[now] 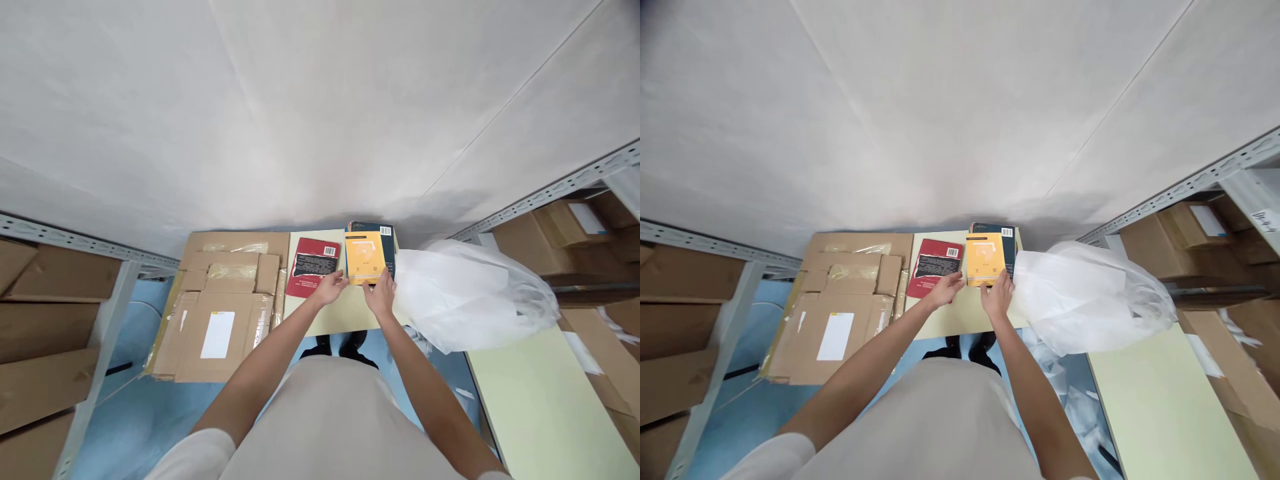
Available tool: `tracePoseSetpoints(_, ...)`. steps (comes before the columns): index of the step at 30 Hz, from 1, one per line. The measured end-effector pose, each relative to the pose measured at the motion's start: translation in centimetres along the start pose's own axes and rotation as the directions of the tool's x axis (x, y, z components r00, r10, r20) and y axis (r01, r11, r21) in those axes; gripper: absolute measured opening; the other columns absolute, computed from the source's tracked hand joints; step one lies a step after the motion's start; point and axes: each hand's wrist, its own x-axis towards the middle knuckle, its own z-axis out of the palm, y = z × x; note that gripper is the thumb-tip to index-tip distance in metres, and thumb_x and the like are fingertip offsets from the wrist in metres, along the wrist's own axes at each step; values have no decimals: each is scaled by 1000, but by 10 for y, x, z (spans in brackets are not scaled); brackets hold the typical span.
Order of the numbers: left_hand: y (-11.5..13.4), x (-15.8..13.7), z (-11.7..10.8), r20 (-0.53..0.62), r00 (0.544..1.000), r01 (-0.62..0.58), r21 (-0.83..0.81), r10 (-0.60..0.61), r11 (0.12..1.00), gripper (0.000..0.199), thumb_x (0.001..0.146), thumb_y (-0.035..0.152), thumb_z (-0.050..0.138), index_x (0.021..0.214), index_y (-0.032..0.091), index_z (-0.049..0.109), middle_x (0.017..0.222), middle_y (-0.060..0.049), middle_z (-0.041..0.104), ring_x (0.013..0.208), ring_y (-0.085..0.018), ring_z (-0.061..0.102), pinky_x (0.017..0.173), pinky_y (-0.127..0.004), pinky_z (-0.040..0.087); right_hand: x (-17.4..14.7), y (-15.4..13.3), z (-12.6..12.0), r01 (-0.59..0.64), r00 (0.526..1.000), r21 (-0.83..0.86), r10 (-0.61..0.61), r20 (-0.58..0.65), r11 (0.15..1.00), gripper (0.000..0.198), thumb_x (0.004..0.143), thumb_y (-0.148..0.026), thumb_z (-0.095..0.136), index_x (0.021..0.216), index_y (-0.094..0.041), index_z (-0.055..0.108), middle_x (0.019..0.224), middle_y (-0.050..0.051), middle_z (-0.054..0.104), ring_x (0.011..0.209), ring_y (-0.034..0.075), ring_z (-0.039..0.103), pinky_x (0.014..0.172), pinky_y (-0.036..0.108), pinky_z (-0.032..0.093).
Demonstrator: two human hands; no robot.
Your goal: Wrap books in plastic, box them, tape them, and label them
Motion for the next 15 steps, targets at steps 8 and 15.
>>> tracePoseSetpoints(8, 3, -16, -2, -27, 999, 32, 175, -28, 984, 25, 84, 32, 58, 95, 13, 68, 90, -10, 74, 84, -21, 69, 81, -35, 53, 4, 9, -14, -216, 969, 379, 149, 196, 900, 51, 73, -28, 46, 121, -15, 55, 109, 12, 65, 98, 25, 62, 85, 40, 51)
tracePoseSetpoints(15, 45, -34, -13, -56, 974, -165, 493, 220, 854, 46, 83, 35, 57, 125, 16, 55, 132, -15, 55, 125, -30, 47, 106, -45, 34, -26, 3, -72, -185, 975, 628, 62, 213, 756, 51, 76, -33, 51, 125, -19, 56, 119, 8, 65, 90, 20, 65, 72, 33, 55)
